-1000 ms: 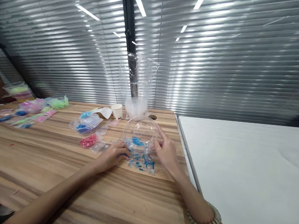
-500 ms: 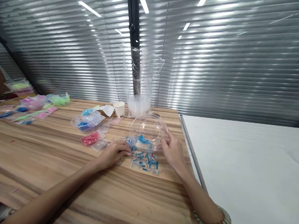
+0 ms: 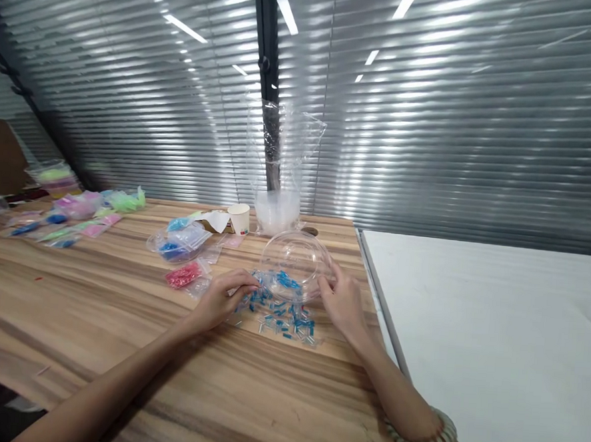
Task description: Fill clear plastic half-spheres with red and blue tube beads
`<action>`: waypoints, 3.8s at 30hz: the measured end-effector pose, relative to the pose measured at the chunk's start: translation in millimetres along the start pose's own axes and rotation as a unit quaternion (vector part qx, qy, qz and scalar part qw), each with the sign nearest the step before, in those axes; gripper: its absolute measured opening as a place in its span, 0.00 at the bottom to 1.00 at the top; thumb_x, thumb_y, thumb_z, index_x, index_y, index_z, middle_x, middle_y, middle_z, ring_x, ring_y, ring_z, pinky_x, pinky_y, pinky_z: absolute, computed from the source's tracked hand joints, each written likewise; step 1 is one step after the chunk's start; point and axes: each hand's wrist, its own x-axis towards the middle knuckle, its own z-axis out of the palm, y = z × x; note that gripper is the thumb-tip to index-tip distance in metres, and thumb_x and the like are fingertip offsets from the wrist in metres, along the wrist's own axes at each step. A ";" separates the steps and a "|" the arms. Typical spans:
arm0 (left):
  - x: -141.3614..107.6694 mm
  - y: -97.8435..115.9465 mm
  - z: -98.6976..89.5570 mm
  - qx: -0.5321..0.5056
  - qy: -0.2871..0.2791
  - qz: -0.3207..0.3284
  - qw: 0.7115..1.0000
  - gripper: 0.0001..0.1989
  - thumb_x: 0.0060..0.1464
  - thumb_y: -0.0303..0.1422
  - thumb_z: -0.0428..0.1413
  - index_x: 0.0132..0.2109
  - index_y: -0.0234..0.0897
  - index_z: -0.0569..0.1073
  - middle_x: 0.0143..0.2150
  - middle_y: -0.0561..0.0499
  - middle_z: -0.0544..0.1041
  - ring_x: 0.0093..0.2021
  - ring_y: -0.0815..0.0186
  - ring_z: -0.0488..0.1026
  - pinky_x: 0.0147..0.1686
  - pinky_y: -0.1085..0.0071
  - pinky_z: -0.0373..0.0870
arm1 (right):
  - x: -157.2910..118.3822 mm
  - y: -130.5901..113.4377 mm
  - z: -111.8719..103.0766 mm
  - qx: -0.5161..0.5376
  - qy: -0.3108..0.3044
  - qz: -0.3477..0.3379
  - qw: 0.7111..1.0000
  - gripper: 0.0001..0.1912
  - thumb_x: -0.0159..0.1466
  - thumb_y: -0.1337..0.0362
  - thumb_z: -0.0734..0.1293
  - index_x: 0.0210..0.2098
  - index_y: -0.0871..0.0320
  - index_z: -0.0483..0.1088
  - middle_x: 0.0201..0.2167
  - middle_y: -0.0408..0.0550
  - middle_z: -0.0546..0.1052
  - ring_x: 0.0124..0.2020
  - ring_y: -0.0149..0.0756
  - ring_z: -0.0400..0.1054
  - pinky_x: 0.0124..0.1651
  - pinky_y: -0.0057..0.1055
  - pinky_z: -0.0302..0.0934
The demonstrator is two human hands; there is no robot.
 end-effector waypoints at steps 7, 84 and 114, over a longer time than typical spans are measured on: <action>-6.8 -4.4 -5.9 0.180 -0.017 0.183 0.966 0.11 0.60 0.24 0.47 0.46 0.36 0.71 0.35 0.49 0.74 0.33 0.69 0.70 0.32 0.76 0.66 | -2.7 -7.5 -0.7 -0.005 -0.023 -0.036 0.999 0.30 0.58 0.67 0.56 0.61 0.64 0.60 0.26 0.45 0.79 0.26 0.38 0.75 0.36 0.33 0.68; 9.8 6.5 -19.6 0.139 0.084 0.180 0.970 0.11 0.57 0.25 0.52 0.46 0.38 0.73 0.42 0.46 0.79 0.46 0.64 0.74 0.47 0.63 0.70 | -17.6 -23.7 -0.4 0.022 -0.021 -0.014 0.999 0.28 0.55 0.70 0.57 0.56 0.62 0.66 0.39 0.48 0.79 0.22 0.33 0.74 0.27 0.27 0.68; 6.1 -14.9 -19.2 0.000 -0.236 -0.066 0.970 0.07 0.52 0.23 0.56 0.36 0.36 0.77 0.36 0.50 0.77 0.38 0.67 0.73 0.40 0.72 0.68 | -10.8 -23.1 -7.4 0.042 0.066 -0.017 0.997 0.25 0.56 0.70 0.58 0.52 0.59 0.70 0.42 0.48 0.79 0.22 0.33 0.74 0.28 0.27 0.68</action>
